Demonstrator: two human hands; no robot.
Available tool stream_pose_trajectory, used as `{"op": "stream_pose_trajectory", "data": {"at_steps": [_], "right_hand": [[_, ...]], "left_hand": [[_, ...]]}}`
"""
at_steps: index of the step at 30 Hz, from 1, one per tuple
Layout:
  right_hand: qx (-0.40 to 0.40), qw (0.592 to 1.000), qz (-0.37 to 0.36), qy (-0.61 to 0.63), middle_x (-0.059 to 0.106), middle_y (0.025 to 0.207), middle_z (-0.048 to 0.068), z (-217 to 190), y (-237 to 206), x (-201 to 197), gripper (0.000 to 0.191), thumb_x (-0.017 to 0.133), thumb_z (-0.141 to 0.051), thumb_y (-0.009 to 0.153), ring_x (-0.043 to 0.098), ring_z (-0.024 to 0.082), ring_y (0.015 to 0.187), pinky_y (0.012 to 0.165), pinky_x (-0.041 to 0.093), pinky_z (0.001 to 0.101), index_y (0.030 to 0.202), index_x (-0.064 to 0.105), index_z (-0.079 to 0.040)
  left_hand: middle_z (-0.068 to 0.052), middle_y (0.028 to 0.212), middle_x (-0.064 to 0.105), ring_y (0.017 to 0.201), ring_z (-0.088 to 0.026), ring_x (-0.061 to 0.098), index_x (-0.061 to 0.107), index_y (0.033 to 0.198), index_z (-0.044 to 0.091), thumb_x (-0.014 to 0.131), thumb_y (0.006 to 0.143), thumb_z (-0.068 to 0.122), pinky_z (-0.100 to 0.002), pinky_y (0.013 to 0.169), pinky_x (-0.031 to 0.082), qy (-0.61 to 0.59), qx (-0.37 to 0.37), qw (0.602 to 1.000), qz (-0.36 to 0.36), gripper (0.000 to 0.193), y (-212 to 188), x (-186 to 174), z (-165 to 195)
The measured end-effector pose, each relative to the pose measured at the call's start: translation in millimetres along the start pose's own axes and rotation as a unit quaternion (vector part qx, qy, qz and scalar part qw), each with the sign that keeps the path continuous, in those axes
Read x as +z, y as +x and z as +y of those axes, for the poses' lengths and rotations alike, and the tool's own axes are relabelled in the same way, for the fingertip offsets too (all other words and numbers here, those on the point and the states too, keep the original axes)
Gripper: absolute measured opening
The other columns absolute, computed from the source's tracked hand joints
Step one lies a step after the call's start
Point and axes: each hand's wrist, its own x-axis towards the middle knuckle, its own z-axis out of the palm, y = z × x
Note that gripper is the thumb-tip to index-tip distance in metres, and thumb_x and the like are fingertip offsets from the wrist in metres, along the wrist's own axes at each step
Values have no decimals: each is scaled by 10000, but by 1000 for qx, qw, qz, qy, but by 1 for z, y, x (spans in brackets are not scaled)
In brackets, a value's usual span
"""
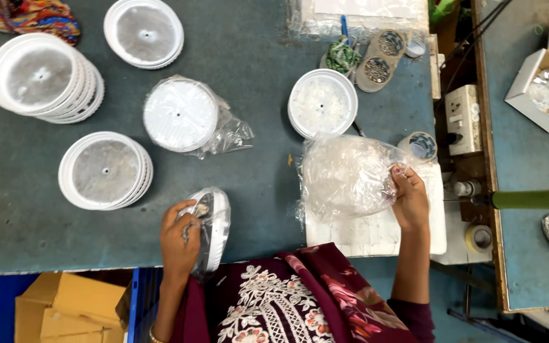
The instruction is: The person picks up round white plastic lamp parts from the workbench, wraps each one in a clear plastic bag, and stacks the wrapped parts on the table. They also handle small hardware packets and move finished stacks aside while coworkers work across the bench.
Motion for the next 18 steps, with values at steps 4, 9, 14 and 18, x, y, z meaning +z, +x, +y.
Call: {"op": "stream_pose_trajectory", "data": {"at_steps": [4,9,14,18], "right_hand": [[-76,994,-5,82,660,1022,-4,6,11,24,75,591,-118,1071,639,82,904,807,524,255,1127,613,-71],[-203,973,-40,101,637,1048,16,38,74,53,85,637,-131,1115,626,122,879,756,536,306,1178,596,-90],[-48,980,23,-191,731,965,55,86,119,72,243,563,-316,1044,720,141,799,637,542,263,1158,601,-105],[1,956,23,-292,709,927,75,82,111,60,318,542,-363,1071,683,156,726,596,520,276,1170,599,-66]], "left_hand": [[-142,1250,668,1165,-333,600,631,806,-5,574,828,13,-408,1033,450,-11,14,1000,12,64,-2,-1,-3],[-131,1242,672,1154,-328,596,625,791,-5,578,831,12,-411,1015,458,-17,24,999,22,64,-7,-2,-4],[-116,1248,673,1157,-325,592,632,794,-3,580,834,12,-410,1003,465,-27,15,999,22,67,-10,-4,-2],[-119,1249,676,1175,-330,593,621,792,-11,588,829,8,-418,1014,459,-34,21,999,33,53,-13,-5,-3]]}}
